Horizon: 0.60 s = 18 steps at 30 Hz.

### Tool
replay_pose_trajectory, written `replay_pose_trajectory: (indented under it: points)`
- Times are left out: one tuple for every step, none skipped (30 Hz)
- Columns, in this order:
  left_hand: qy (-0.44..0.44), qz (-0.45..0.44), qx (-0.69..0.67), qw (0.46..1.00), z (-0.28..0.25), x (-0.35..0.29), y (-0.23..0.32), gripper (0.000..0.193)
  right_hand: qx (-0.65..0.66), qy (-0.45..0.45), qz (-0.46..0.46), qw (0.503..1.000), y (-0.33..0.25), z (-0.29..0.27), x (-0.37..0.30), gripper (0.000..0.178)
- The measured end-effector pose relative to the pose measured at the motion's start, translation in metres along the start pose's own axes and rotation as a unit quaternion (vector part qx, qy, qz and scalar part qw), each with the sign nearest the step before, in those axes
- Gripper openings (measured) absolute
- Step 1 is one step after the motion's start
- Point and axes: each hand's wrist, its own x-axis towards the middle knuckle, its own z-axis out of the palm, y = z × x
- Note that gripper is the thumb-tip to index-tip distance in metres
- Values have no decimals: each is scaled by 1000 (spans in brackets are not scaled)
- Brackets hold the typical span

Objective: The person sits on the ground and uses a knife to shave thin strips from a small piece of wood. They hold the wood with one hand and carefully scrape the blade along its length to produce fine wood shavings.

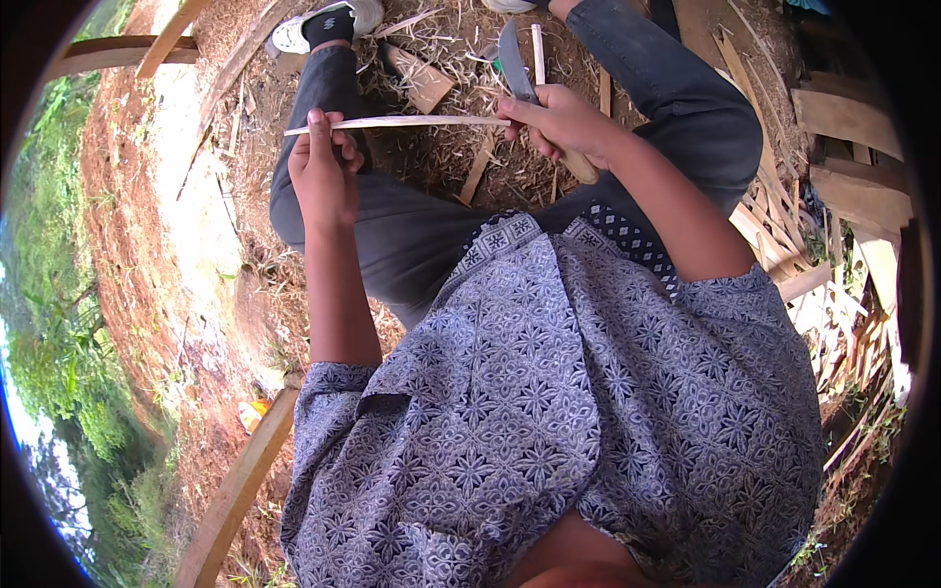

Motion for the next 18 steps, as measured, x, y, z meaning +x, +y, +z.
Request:
replay_pose_trajectory:
  points:
    - [2, 7, -2, 1000, 2, 1, 6, 30, 1, -11, -10, 1000, -3, 1, -3, 40]
    - [3, 14, -3, 1000, 3, 0, 10, 31, 3, -23, -19, 1000, -5, 3, -7, 39]
    - [5, 20, -3, 1000, 5, -1, 14, 31, 5, -34, -28, 999, -8, 6, -12, 38]
    - [3, 33, -5, 999, 5, -2, 18, 32, 33, -26, -44, 998, -12, 9, -20, 38]
    - [3, 45, -5, 999, 7, -4, 20, 33, 43, -34, -59, 997, -16, 11, -26, 37]
    - [3, 57, -5, 998, 8, -6, 23, 33, 52, -43, -75, 995, -19, 12, -31, 36]
    - [1, 69, 2, 998, 9, -8, 25, 34, 62, -52, -90, 993, -21, 13, -35, 36]
    - [-2, 78, 10, 997, 12, -11, 26, 35, 76, -57, -105, 990, -21, 12, -42, 35]
    - [-4, 87, 18, 996, 15, -14, 27, 36, 90, -62, -119, 987, -21, 10, -47, 34]
    - [9, 92, 29, 995, 19, -17, 28, 37, 105, -67, -134, 983, -20, 9, -53, 34]
    - [11, 95, 29, 995, 20, -14, 27, 37, 115, -68, -144, 981, -22, 9, -53, 34]
    - [13, 97, 28, 995, 21, -11, 27, 38, 125, -69, -154, 978, -23, 10, -53, 33]
    - [15, 100, 28, 995, 21, -8, 28, 38, 136, -70, -163, 975, -24, 10, -52, 33]
    - [15, 98, 26, 995, 23, -10, 27, 39, 140, -69, -162, 974, -22, 10, -54, 35]
    - [12, 96, 19, 995, 26, -11, 27, 39, 144, -68, -161, 974, -20, 11, -54, 37]
    - [10, 94, 13, 995, 28, -13, 27, 39, 149, -67, -160, 974, -17, 11, -54, 38]
    - [7, 92, 6, 996, 30, -15, 28, 39, 147, -68, -157, 974, -15, 10, -54, 38]
    - [4, 88, 14, 996, 31, -15, 29, 39, 146, -70, -154, 975, -12, 9, -53, 38]
